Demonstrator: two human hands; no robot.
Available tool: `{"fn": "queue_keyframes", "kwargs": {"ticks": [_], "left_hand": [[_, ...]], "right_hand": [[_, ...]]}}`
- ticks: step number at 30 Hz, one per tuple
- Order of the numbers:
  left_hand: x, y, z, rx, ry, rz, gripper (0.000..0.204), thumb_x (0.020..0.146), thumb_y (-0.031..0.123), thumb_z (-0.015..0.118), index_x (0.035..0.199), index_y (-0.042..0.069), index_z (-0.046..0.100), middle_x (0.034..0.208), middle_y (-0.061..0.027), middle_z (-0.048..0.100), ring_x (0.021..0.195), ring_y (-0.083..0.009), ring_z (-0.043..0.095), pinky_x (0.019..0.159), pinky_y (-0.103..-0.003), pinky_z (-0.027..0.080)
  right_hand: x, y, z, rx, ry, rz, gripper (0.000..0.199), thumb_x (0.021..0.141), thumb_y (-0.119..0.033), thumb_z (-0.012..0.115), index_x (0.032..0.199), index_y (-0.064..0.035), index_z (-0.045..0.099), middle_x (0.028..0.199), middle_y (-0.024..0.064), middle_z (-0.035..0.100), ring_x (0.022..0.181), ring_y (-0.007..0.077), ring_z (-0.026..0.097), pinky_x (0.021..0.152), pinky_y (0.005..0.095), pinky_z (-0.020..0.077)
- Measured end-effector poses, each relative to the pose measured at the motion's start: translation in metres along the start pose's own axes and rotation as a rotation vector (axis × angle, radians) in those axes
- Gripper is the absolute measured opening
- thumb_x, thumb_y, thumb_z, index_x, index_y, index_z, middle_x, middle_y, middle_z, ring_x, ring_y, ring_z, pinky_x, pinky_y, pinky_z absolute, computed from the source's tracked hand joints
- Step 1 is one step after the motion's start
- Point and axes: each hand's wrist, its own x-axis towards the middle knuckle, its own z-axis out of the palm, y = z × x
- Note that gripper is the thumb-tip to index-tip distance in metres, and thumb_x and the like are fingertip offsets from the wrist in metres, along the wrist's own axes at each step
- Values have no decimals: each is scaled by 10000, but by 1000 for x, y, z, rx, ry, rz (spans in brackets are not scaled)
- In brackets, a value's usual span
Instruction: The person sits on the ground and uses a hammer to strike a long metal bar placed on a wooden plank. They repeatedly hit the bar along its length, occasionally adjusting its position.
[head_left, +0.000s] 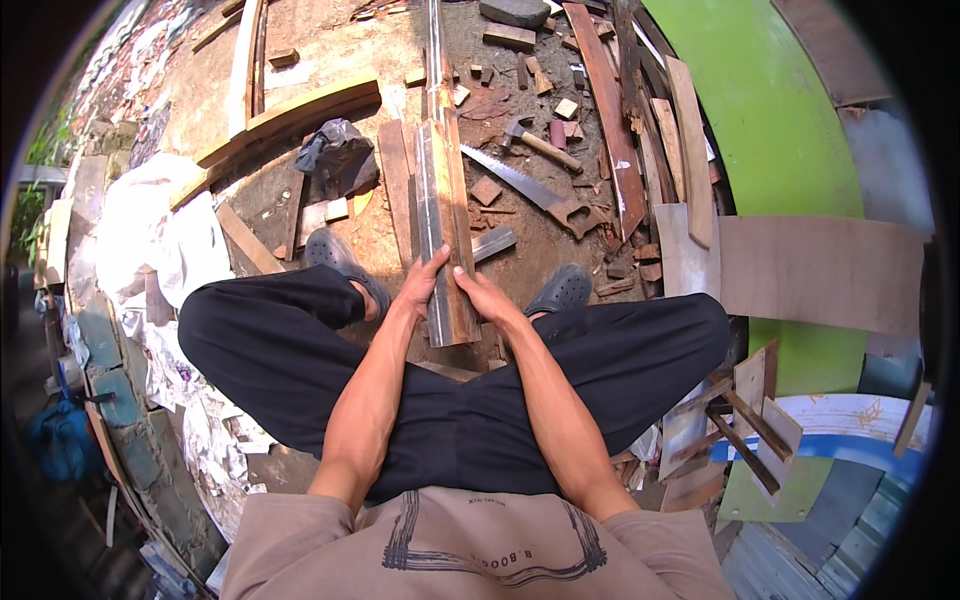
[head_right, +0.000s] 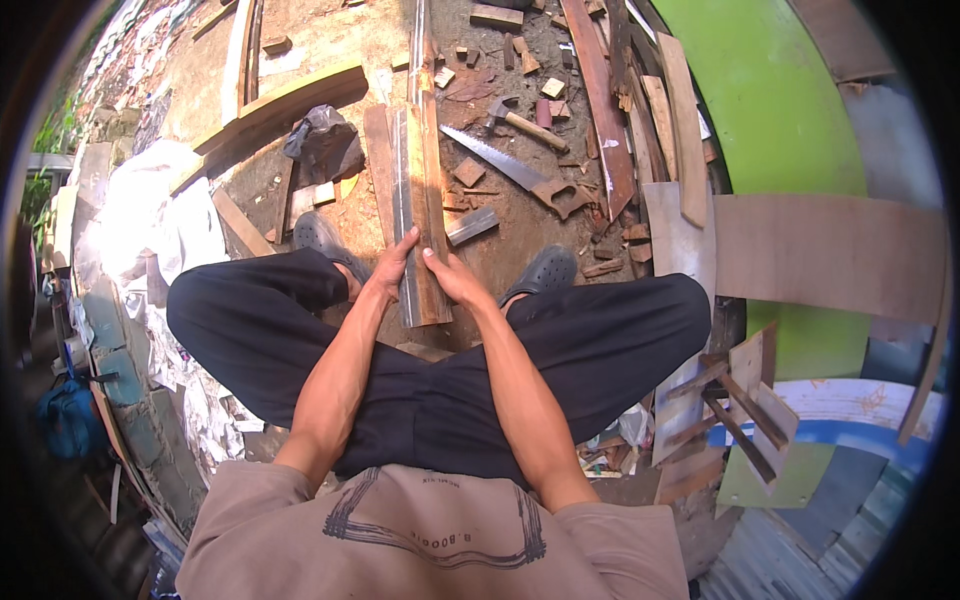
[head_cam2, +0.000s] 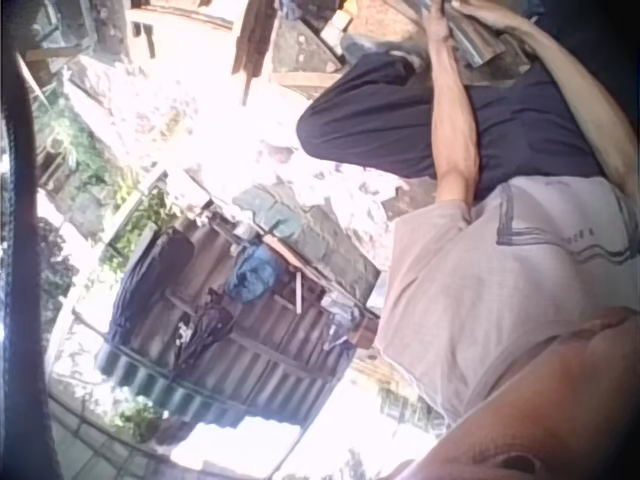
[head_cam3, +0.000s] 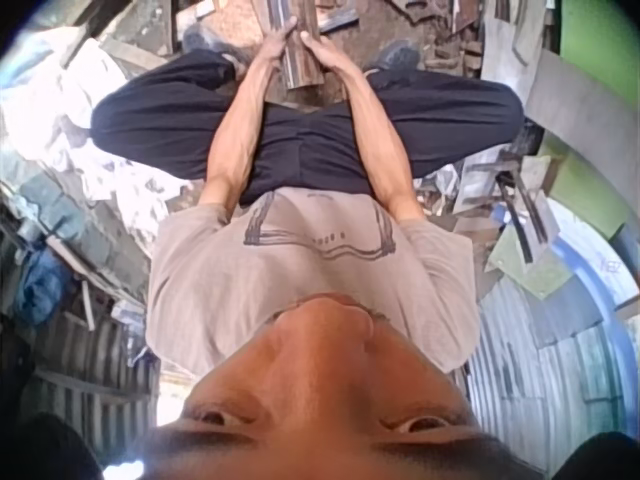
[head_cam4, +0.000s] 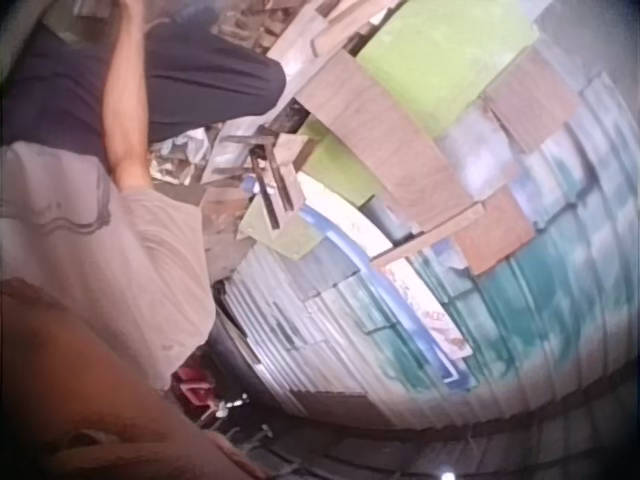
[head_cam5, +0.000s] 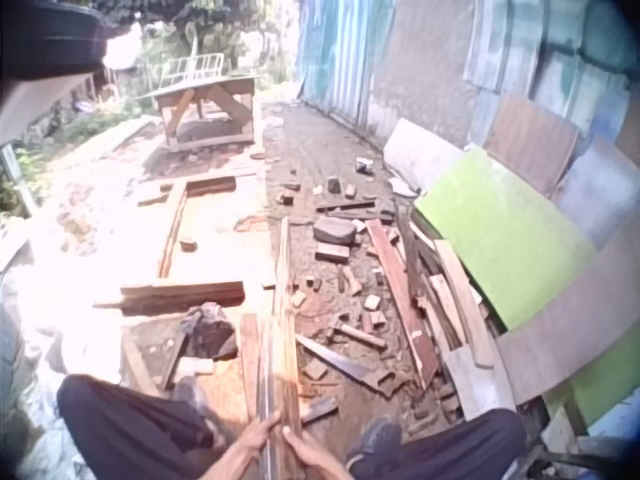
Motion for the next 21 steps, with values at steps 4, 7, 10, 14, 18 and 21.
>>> {"fn": "queue_keyframes", "kwargs": {"ticks": [4,7,10,14,18,21], "left_hand": [[-1,3,6,43,45,-3,676,845,446,744,1286,6,482,1078,-133,626,930,-225,656,795,-395,575],[-1,3,4,89,74,4,691,830,417,771,1304,16,468,1087,-137,620,924,-218,644,777,-389,570],[-5,5,7,139,110,20,716,819,416,782,1330,27,465,1117,-142,622,938,-225,640,788,-395,564],[-7,4,11,212,144,67,711,816,423,782,1323,24,482,1115,-142,629,957,-219,632,797,-385,551],[-6,2,8,256,164,82,708,816,424,780,1323,20,496,1127,-147,632,969,-220,629,796,-372,544],[-3,0,10,258,150,113,731,809,438,783,1331,19,490,1139,-153,631,981,-227,627,818,-377,539]], "right_hand": [[33,36,-8,-59,81,-19,756,959,-562,521,1382,59,446,1249,192,598,1083,246,614,887,363,499],[35,39,-6,-125,127,3,896,910,-640,508,1403,101,405,1326,313,531,1233,364,541,1028,399,415],[27,31,-4,-107,136,41,795,933,-584,534,1409,41,415,1286,235,565,1138,301,591,875,414,506],[21,23,-2,-84,141,55,754,941,-570,540,1416,3,422,1281,194,571,1103,282,609,771,419,555],[7,8,3,-57,141,55,780,927,-569,559,1426,11,407,1281,228,571,1087,307,619,762,421,558],[9,12,0,-22,143,52,789,920,-560,575,1430,15,398,1274,248,575,1076,317,627,755,425,557]]}}
